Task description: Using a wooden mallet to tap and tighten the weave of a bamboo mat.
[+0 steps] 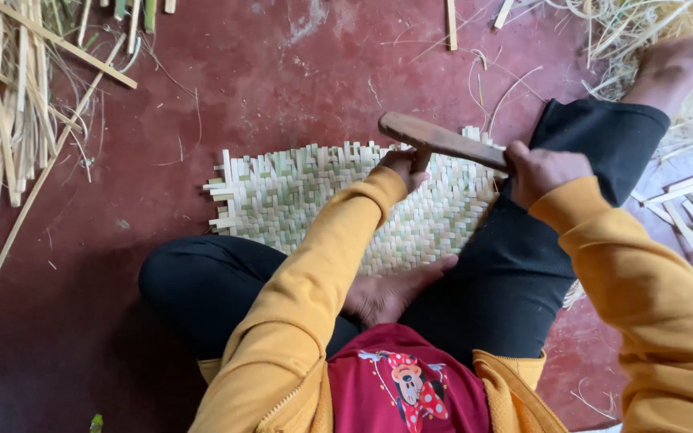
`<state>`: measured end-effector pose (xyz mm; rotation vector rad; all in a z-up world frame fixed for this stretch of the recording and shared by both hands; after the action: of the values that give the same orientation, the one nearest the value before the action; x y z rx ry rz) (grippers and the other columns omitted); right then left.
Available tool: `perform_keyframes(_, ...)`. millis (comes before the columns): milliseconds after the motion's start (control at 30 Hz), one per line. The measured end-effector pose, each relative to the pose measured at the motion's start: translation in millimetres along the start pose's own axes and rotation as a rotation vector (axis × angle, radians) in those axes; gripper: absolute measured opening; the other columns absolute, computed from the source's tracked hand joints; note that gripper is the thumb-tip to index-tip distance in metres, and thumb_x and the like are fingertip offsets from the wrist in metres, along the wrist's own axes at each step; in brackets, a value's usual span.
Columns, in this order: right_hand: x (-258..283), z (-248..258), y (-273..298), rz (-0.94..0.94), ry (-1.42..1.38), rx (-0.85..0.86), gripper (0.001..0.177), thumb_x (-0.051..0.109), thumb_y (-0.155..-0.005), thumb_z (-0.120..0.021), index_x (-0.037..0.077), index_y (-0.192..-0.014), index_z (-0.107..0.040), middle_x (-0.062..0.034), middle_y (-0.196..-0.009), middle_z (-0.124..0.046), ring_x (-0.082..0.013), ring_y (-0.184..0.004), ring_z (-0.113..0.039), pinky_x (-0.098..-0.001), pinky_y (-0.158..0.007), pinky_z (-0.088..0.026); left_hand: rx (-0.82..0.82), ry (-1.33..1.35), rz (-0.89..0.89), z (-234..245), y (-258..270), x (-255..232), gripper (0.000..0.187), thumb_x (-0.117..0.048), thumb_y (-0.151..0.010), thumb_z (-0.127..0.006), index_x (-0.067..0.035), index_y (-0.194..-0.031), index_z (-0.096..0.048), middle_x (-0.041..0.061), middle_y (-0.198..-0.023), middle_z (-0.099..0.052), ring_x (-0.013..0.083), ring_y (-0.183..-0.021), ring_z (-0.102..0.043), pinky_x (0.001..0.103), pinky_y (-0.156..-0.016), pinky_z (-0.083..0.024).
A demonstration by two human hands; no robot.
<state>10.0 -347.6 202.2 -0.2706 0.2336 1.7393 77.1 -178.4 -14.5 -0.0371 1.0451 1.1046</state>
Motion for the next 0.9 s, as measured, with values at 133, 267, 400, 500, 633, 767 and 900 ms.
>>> perform_keyframes(133,-29.7,27.3,-1.5,-0.057,-0.241,-0.219,0.013,0.018,-0.099,-0.065,0.009,-0.108,-0.061,-0.0074,-0.079,-0.064,-0.0315,-0.061,-0.059,-0.0398,-0.057,-0.046,-0.081,0.013,-0.111,-19.3,-11.5,9.0,0.054,-0.031,-0.08,-0.073,-0.012,-0.13,-0.062,0.013,-0.107,-0.074,0.0338,-0.092,-0.069,0.04,-0.086,-0.055)
perform_keyframes(267,-15.5,32.4,-6.8,-0.013,-0.539,-0.344,0.058,-0.008,-0.087,-0.061,0.004,-0.143,-0.068,-0.0207,-0.102,-0.064,-0.04,-0.073,-0.056,-0.0448,-0.069,-0.049,-0.082,-0.038,-0.125,-21.0,-29.5,14.2,0.054,-0.033,-0.077,-0.073,-0.016,-0.128,-0.064,0.011,-0.099,-0.075,0.0312,-0.085,-0.07,0.039,-0.082,-0.054)
perform_keyframes(400,-9.4,-9.5,3.0,-0.061,-0.035,0.061,0.014,0.031,-0.097,-0.057,0.017,-0.096,-0.06,-0.0088,-0.071,-0.069,-0.0373,-0.06,-0.064,-0.0451,-0.052,-0.047,0.027,0.005,-0.009,-7.8,-11.8,-2.4,0.04,-0.027,-0.086,-0.069,-0.018,-0.124,-0.067,0.003,-0.113,-0.075,0.0265,-0.101,-0.069,0.038,-0.09,-0.053)
perform_keyframes(500,-33.7,4.4,7.2,-0.148,-0.104,-0.064,0.01,0.025,-0.098,-0.063,0.016,-0.094,-0.059,-0.0091,-0.069,-0.066,-0.0391,-0.061,-0.064,-0.0451,-0.052,-0.048,-0.069,-0.099,-0.121,-23.6,-28.0,18.3,0.051,-0.04,-0.081,-0.072,-0.018,-0.125,-0.064,0.013,-0.101,-0.074,0.033,-0.092,-0.069,0.044,-0.087,-0.052)
perform_keyframes(633,-69.3,40.4,28.8,-0.177,-0.516,-0.328,0.014,-0.002,-0.099,-0.066,-0.001,-0.112,-0.065,-0.0159,-0.08,-0.06,-0.0343,-0.062,-0.053,-0.0429,-0.06,-0.044,-0.114,0.129,-0.059,-8.9,-9.2,5.0,0.049,-0.046,-0.083,-0.068,-0.017,-0.122,-0.07,0.005,-0.102,-0.078,0.0232,-0.087,-0.073,0.033,-0.084,-0.056)
perform_keyframes(767,-95.4,75.2,41.1,-0.192,-0.697,-0.421,0.015,-0.017,-0.104,-0.068,-0.012,-0.118,-0.065,-0.0173,-0.085,-0.059,-0.0272,-0.068,-0.049,-0.0394,-0.065,-0.043,-0.232,0.207,-0.227,-7.5,-9.4,-28.6,0.042,-0.04,-0.085,-0.071,-0.005,-0.11,-0.071,0.009,-0.099,-0.078,0.0249,-0.084,-0.075,0.033,-0.082,-0.058)
perform_keyframes(900,-107.1,101.4,38.3,-0.161,-0.69,-0.418,0.022,-0.022,-0.105,-0.071,-0.012,-0.124,-0.065,-0.0188,-0.092,-0.061,-0.0274,-0.07,-0.049,-0.0401,-0.069,-0.043,-0.229,0.105,-0.209,-19.8,-21.8,-25.4,0.039,-0.037,-0.085,-0.07,-0.009,-0.113,-0.071,0.012,-0.102,-0.076,0.0328,-0.085,-0.072,0.039,-0.081,-0.057)
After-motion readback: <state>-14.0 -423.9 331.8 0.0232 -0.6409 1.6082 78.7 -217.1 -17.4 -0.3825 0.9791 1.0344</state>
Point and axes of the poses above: each hand's wrist, its own y-axis away from the middle knuckle, its own z-axis out of the back of the hand, x = y × z, the point moved 9 cm from there along -y, towards the middle knuckle
